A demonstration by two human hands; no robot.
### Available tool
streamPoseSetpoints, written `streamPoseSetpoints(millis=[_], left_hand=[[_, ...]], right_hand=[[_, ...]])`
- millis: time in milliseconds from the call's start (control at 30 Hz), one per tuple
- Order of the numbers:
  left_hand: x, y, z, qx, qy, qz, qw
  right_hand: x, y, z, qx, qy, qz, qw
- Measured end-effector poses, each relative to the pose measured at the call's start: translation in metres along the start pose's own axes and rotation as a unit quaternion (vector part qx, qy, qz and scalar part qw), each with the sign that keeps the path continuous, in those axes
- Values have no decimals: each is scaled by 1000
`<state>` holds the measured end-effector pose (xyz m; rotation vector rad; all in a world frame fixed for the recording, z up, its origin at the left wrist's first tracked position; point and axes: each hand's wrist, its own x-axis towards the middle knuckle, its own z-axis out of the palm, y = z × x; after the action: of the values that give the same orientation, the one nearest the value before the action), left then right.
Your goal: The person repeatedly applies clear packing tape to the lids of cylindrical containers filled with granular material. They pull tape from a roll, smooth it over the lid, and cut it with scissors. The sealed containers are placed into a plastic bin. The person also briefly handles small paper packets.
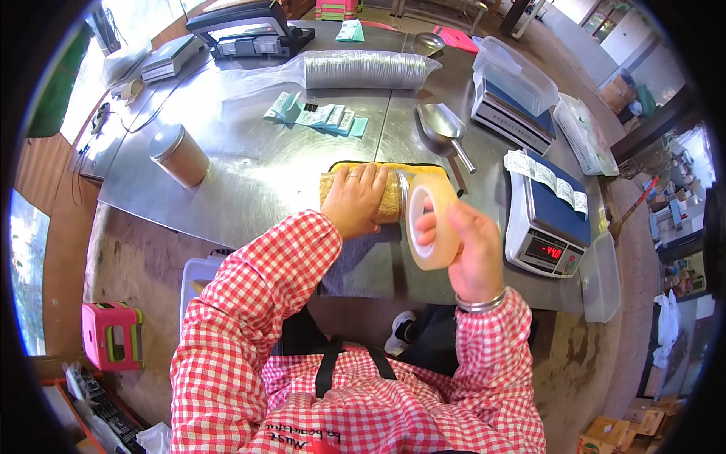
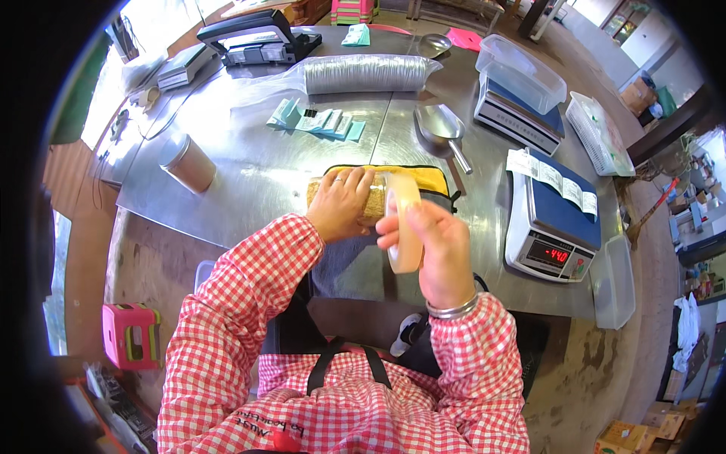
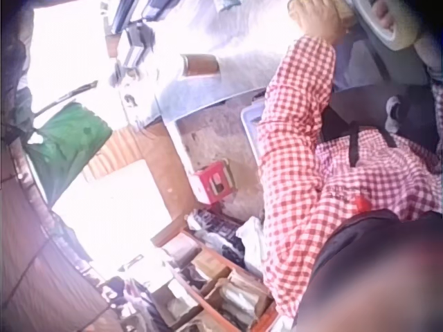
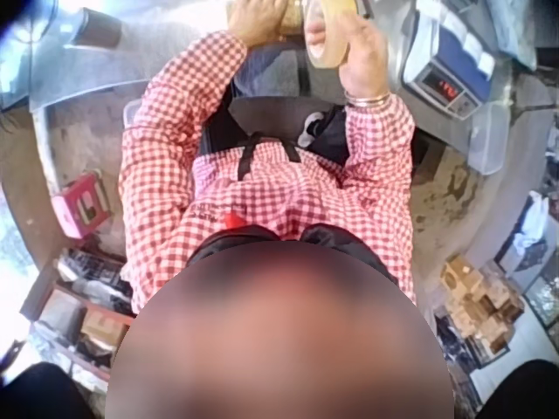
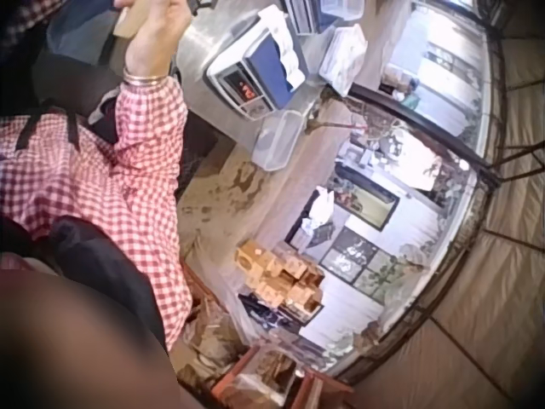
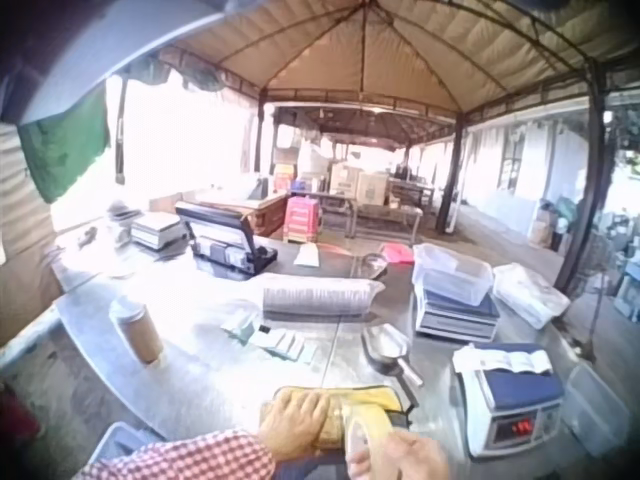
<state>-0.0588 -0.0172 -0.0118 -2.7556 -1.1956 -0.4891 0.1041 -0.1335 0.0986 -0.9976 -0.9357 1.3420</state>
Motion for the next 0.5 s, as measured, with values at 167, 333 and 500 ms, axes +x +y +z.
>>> streamPoseSetpoints(millis=[167,333,500], left_hand=[[3,-9,3,-24,-21,-19,999],[20,-15,-6,-65,-97,-38,992],[41,-30,-5,-86,-173,-52,980]], right_hand=[[-16,13,0,-29,-6,42,999],[-40,50,-13,-23,26,84,996],[-39,84,-25,-17,56,106,993]])
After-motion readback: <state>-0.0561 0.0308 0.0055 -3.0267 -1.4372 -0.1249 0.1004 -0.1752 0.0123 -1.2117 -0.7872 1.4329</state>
